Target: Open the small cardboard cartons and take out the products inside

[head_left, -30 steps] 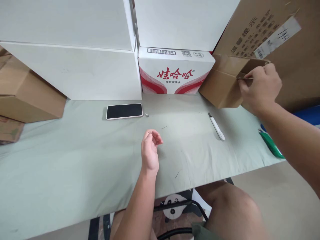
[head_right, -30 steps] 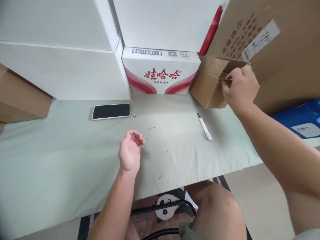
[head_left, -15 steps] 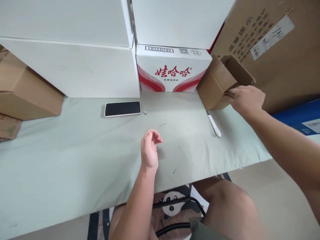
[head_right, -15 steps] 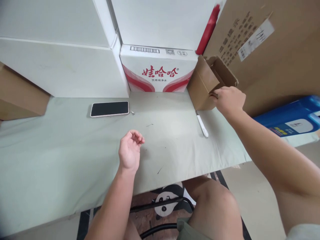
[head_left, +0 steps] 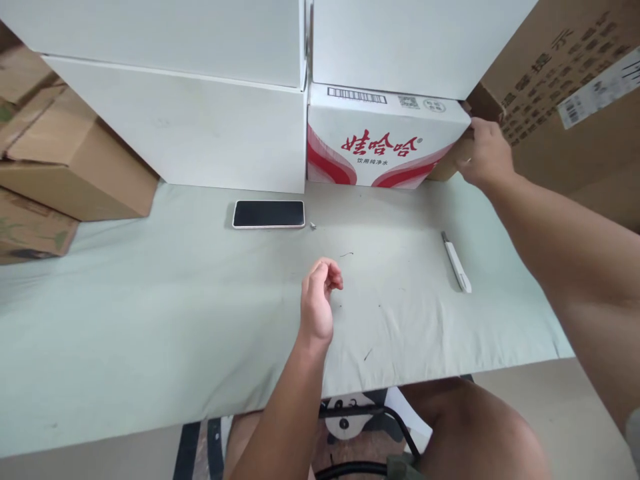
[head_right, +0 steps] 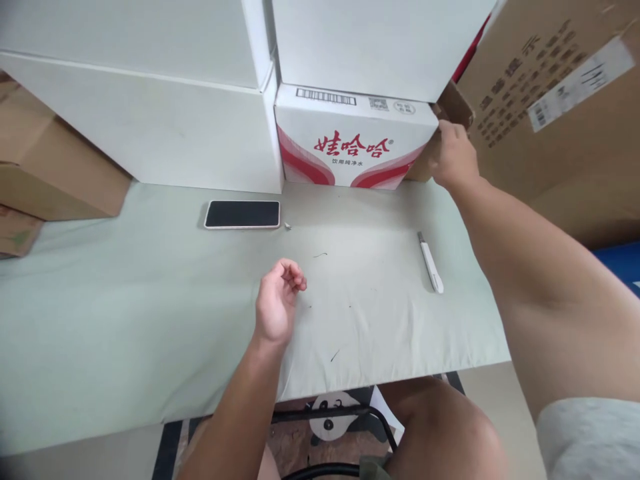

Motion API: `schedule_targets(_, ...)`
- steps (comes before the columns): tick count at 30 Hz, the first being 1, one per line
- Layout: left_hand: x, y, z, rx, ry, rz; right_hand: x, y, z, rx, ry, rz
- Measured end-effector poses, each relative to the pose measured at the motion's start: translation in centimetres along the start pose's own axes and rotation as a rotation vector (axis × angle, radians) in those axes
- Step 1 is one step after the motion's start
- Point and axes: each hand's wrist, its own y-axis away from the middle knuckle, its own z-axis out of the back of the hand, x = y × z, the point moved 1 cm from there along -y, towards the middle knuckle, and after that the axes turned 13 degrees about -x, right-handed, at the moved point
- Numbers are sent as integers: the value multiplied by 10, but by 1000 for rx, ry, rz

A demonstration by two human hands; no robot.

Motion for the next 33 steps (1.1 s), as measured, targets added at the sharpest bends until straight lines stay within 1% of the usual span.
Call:
schedule_targets(3, -2, 0, 0, 18, 36, -7, 7, 12, 6, -12, -32, 18)
schedule_targets(6, -6, 6, 3, 19, 67, -35, 14, 35, 21, -34, -6, -1)
schedule_targets(8, -12, 13, 9, 24, 75, -43, 23, 47, 31, -44, 5, -19)
schedule_targets(10, -21, 20, 18, 34, 90, -30, 39, 51, 38, -61, -6, -29)
schedule_targets(12, -33, 25, 31, 35, 130, -22, 67, 50, 41, -70, -39, 6)
schedule_targets(14, -47, 29, 50, 20, 181, -29, 111, 50, 41, -69, -95, 112)
schedule_targets(16, -59, 32, 71, -9, 222, -47, 168, 57, 39, -59, -154, 268)
schedule_targets(18, -68, 33, 92, -44, 247, -69, 235, 73, 36, -34, -205, 452)
schedule_targets(21, -79, 33, 117, -98, 278, -103, 347, 104, 32, 59, -267, 720)
schedule_targets(24, -85, 31, 134, -129, 299, -126, 454, 135, 33, 99, -311, 865)
schedule_targets(26, -89, 31, 141, -134, 302, -133, 512, 151, 37, 114, -332, 894)
schedule_targets(28, -92, 32, 147, -143, 307, -128, 553, 160, 42, 138, -320, 875)
schedule_targets(29, -93, 32, 149, -150, 312, -123, 566, 163, 43, 146, -302, 846)
schedule_targets(31, -95, 32, 154, -162, 322, -120, 579, 163, 43, 157, -264, 788)
schedule_targets(33, -96, 32, 157, -167, 324, -132, 579, 159, 40, 165, -227, 746)
